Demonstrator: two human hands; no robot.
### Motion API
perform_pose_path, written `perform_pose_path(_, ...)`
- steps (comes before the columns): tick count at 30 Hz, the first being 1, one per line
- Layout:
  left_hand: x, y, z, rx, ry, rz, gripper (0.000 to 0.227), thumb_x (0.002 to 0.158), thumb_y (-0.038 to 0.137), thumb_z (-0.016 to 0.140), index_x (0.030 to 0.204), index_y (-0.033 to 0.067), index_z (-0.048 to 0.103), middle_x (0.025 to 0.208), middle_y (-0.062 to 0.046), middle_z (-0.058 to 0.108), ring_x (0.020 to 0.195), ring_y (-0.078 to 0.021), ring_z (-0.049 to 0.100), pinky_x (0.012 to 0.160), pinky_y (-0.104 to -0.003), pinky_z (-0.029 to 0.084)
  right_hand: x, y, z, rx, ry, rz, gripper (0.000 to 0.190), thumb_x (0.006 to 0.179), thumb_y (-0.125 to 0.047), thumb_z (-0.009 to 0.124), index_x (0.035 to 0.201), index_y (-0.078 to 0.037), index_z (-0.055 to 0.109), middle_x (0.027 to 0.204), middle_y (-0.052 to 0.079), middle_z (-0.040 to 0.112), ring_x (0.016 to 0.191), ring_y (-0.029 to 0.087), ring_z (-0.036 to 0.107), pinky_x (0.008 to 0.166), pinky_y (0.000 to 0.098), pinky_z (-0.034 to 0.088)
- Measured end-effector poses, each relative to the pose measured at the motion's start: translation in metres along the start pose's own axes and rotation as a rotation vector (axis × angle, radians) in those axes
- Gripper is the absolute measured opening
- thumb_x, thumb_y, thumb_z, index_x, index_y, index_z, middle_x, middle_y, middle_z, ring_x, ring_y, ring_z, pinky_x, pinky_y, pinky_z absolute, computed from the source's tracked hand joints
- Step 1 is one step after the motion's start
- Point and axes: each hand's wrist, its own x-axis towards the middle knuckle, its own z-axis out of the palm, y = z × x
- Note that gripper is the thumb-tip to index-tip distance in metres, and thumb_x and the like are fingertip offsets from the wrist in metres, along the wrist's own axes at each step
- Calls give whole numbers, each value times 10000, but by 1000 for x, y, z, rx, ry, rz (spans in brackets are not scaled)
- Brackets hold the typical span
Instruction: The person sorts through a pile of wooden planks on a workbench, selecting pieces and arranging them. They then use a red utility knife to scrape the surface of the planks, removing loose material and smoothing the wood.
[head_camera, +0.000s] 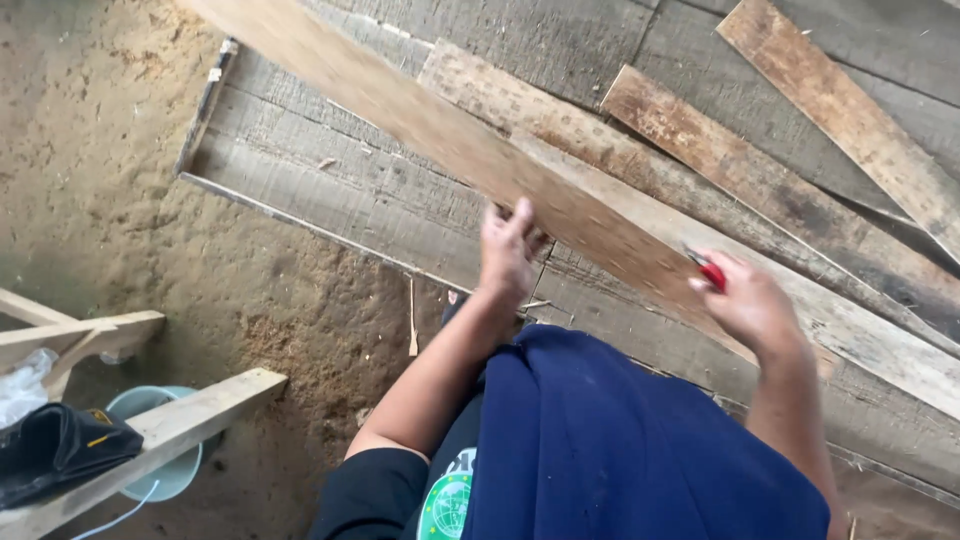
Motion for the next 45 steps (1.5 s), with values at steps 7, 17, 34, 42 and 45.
perform_pose_path(7, -45, -112, -42, -7, -70, -359, 484, 951, 185, 770, 1324, 21, 509, 1190, -71, 597, 1021, -247, 703, 857, -489, 633, 39, -23, 64, -55, -72, -43, 440, 968, -450, 605, 1404, -387, 605, 1287, 26, 685, 1222, 337, 637, 1052, 511, 507)
perform_pose_path(17, -42, -56, -63, 1301, -368, 241, 231, 944, 440, 627, 885, 263, 762, 859, -3, 748, 943, -300, 728, 804, -428, 605, 22, 22, 81, -78, -160, 47, 452, 913, -328, 653, 1365, -330, 662, 1251, 111, 730, 1208, 410, 650, 1031, 556, 519)
perform_pose_path(34, 14, 26, -135, 1907, 20, 808, 274, 876, 297, 716, 1138, 237, 661, 1225, -36, 587, 1307, -340, 510, 1073, -654, 398, 20, 22, 153, -131, 5, -74, 438, 868, -296, 685, 1269, -462, 628, 1219, -31, 600, 1004, 404, 724, 934, 525, 600)
perform_pose_path(42, 16, 39, -144, 2048, -29, 810, 262, 831, 320, 709, 1083, 265, 662, 1184, -9, 583, 1277, -292, 519, 1058, -708, 346, 0, 58, 115, -95, -27, 95, 327, 883, -261, 672, 1208, -298, 663, 1235, 24, 608, 1072, 434, 703, 903, 581, 580)
perform_pose_path(45, 33, 28, -162, 2112, -9, 816, 248, 855, 382, 712, 1070, 276, 652, 1176, 12, 591, 1262, -263, 528, 1068, -707, 316, -12, 59, 108, -85, -63, 163, 302, 861, -272, 675, 1161, -300, 685, 1249, 5, 618, 1089, 406, 706, 934, 570, 573)
